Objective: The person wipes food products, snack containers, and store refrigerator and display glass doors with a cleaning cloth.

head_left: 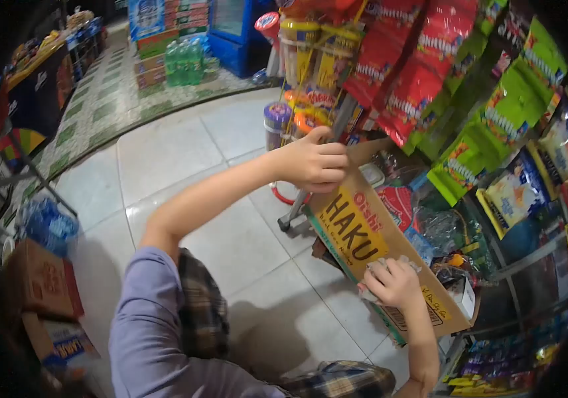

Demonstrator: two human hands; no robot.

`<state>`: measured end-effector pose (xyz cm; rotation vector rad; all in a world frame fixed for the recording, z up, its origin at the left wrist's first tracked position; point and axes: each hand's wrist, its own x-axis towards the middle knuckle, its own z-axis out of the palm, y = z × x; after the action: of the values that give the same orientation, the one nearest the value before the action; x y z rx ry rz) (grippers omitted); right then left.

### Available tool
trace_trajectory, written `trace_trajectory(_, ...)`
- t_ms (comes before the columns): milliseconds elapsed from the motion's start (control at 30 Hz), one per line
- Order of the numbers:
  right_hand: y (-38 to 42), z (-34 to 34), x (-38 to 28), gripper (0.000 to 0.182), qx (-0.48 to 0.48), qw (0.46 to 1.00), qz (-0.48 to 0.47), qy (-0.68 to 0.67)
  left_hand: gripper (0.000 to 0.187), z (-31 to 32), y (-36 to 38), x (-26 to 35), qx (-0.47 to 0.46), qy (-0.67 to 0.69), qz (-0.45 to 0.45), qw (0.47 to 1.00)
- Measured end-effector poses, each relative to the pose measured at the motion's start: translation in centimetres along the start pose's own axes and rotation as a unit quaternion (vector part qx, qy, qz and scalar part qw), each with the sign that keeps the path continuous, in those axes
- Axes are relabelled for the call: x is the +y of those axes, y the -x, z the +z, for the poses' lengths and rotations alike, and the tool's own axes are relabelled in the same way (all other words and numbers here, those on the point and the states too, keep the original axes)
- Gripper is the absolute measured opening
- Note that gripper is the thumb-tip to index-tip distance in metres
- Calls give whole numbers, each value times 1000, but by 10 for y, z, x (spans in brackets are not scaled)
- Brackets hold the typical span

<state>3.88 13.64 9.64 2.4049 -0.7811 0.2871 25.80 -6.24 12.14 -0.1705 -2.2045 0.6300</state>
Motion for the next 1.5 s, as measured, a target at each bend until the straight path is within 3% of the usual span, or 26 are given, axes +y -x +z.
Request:
trace_trajectory(67,-33,-9,11,21,-21,1000,16,9,13,-19,-22,-34,137,-52,-1,989)
trace_trajectory(100,-52,-14,19,20,-42,999,19,1,13,-31,-23,-53,144,-51,14,988)
trace_trajectory(133,-74,-18,28,20,-36,999,17,13,16,-42,-21,-69,246,-59,-85,964)
trace_trajectory(167,-96,-20,36,20,-42,999,26,17,19,-50,-19,-79,340,-60,-189,919)
trace_trajectory(233,-137,-23,48,19,-33,999,10,1,30,-61,-20,-96,514,120,-370,764)
trace_trajectory(267,-156,-22,51,19,-15,1000,7,-12,54,-65,-25,-105,536,190,-415,710)
trace_trajectory(300,-173,-19,52,19,5,1000,2,-25,54,-59,-17,-122,534,197,-417,709)
trace_trajectory(367,-194,-6,57,20,32,999,-19,-20,69,-42,10,-160,231,59,-503,831)
trace_trajectory(400,-200,1,56,21,62,997,-46,-17,77,-47,12,-169,169,53,-527,832)
trace_trajectory(433,-202,7,53,21,62,997,-47,-16,65,-66,1,-156,124,57,-580,803)
trace_trajectory(533,-210,26,46,24,145,980,-37,-132,60,-69,-2,-151,99,2,-585,805)
trace_trajectory(633,-197,45,38,23,186,965,-44,-181,59,-67,-3,-159,114,68,-539,832)
trace_trajectory(700,-188,53,35,23,227,950,-54,-208,53,-70,-11,-161,245,147,-511,811)
trace_trajectory(733,-186,55,37,24,242,943,-65,-220,53,-75,-20,-155,245,131,-508,815)
trace_trajectory(800,-186,53,40,24,252,941,-76,-210,59,-84,-36,-143,418,246,-437,758)
trace_trajectory(833,-186,50,40,24,246,945,-72,-202,59,-84,-36,-139,411,241,-433,765)
trace_trajectory(900,-186,46,38,24,279,931,-69,-223,69,-75,-29,-129,543,217,-409,701)
trace_trajectory(933,-186,43,36,24,282,930,-78,-221,69,-69,-25,-124,543,218,-410,700)
trace_trajectory(1000,-184,39,35,24,277,932,-88,-217,68,-62,-19,-115,651,287,-337,616)
trace_trajectory(1167,-179,16,44,27,271,937,-67,-209,65,-61,-41,-117,694,282,-260,609)
trace_trajectory(1300,-167,-1,55,31,331,917,0,-222,48,-98,-43,-117,703,83,-212,673)
trace_trajectory(1400,-165,6,61,31,416,881,32,-225,52,-129,-47,-82,796,76,-168,576)
trace_trajectory(1500,-166,28,65,43,510,824,128,-212,65,-109,28,-38,572,291,-214,736)
